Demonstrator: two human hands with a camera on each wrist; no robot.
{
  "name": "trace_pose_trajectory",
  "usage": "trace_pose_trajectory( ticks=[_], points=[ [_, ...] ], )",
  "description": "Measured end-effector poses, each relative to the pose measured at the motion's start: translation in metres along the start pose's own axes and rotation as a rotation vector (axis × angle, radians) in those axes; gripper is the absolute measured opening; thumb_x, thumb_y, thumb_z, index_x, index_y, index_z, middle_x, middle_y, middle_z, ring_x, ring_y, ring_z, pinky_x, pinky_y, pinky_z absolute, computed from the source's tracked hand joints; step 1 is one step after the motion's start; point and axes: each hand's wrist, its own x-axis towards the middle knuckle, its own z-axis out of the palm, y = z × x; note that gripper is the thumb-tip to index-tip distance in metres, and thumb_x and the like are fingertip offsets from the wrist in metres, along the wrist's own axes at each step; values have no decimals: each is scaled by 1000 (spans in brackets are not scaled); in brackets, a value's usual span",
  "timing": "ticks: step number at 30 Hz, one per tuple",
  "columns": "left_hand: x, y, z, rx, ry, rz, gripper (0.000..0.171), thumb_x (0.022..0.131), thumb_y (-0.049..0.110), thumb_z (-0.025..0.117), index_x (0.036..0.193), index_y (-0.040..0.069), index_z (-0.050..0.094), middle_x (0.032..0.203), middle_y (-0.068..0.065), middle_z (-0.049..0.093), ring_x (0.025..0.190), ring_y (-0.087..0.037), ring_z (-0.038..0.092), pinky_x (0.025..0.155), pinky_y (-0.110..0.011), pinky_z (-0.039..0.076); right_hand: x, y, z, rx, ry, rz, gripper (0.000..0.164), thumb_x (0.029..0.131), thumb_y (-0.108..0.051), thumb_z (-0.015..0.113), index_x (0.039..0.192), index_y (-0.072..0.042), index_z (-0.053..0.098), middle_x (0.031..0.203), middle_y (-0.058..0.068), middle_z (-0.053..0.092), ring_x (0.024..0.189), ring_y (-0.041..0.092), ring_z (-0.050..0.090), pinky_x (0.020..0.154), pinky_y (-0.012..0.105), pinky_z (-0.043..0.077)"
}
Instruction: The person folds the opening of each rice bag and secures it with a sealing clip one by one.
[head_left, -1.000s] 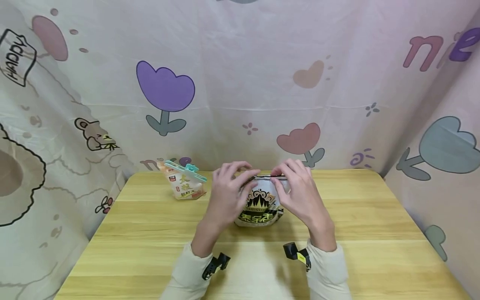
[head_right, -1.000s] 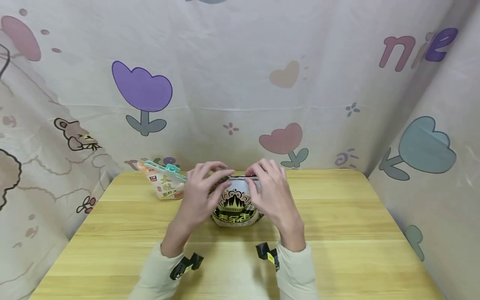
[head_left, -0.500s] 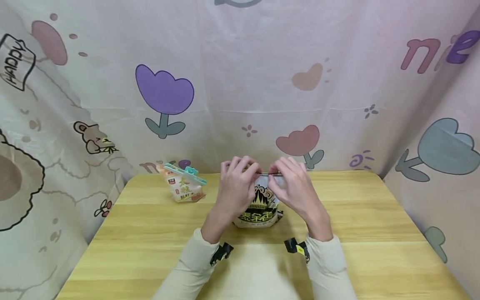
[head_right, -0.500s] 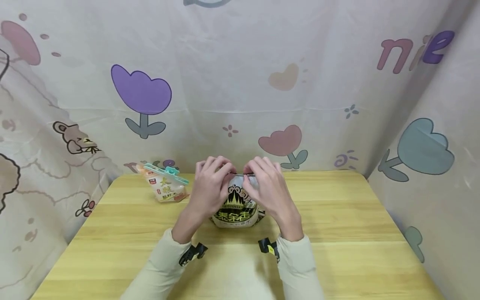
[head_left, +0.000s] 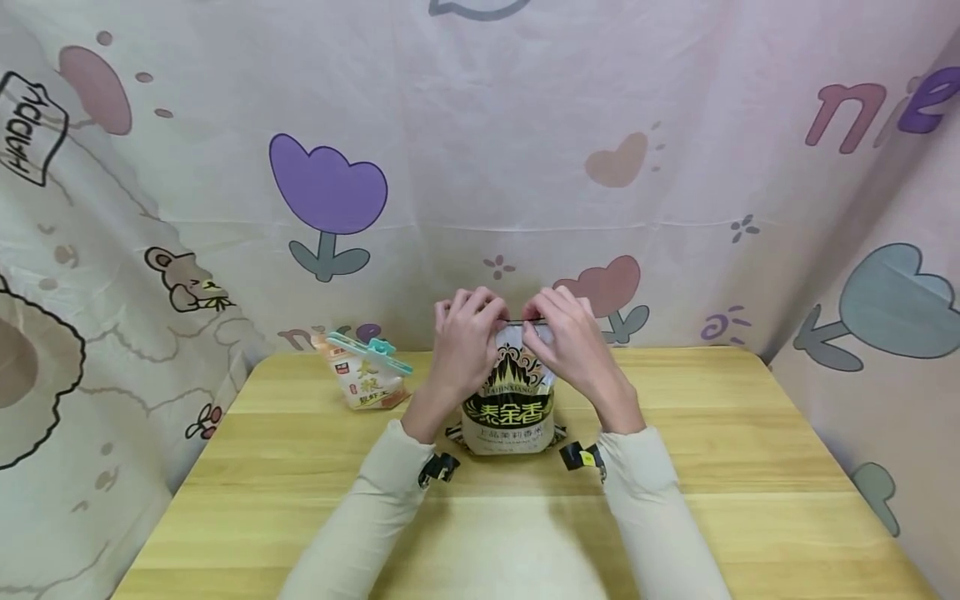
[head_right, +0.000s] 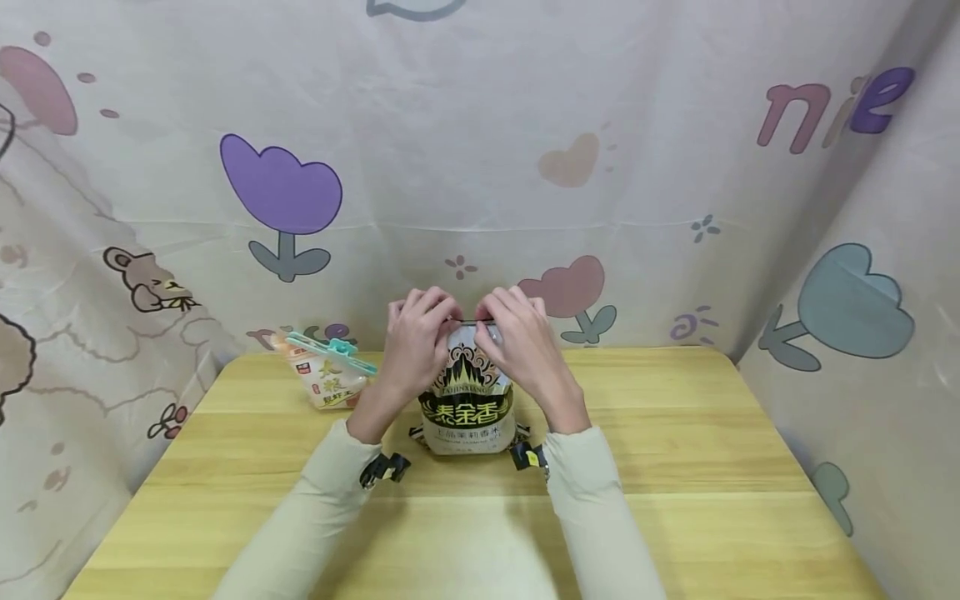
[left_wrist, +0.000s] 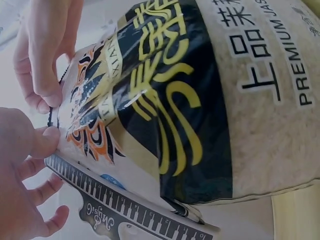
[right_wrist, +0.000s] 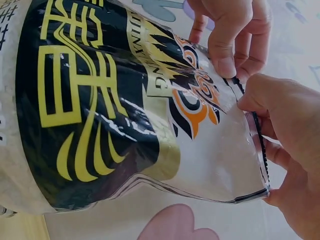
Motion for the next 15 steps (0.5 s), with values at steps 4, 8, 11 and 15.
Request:
trace_pose_trajectory(
  ticks=[4,8,11,15],
  points=[
    [7,-9,3,-6,-7,-5,10,86,9,65,85,18,62,101,5,56,98,-19,47,86,-44,32,9,5,6,-16,1,2,6,83,-11,63,89,-11,62,85,-4,60,81,14,48,73,38,34],
    [15,-17,7,2,-3,-2,10,87,9,65,85,18,62,102,4,56,99,-21,48,85,-46,33,17,10,12,-40,17,4,5,82,-12,63,87,-12,62,84,-3,59,81,15,49,74,40,34],
    [19,-24,8,17,20,-22,9,87,10,66,84,17,62,101,4,56,99,-22,49,84,-47,34,24,13,19,-44,19,4,4,82,-12,62,87,-12,62,84,-3,59,83,17,49,74,41,34],
    [21,-33,8,32,31,-54,9,86,8,67,83,16,63,100,3,56,98,-22,49,85,-46,34,33,15,30,-35,4,9,4,84,-12,62,88,-11,61,86,-2,59,85,17,49,74,41,34]
  ],
)
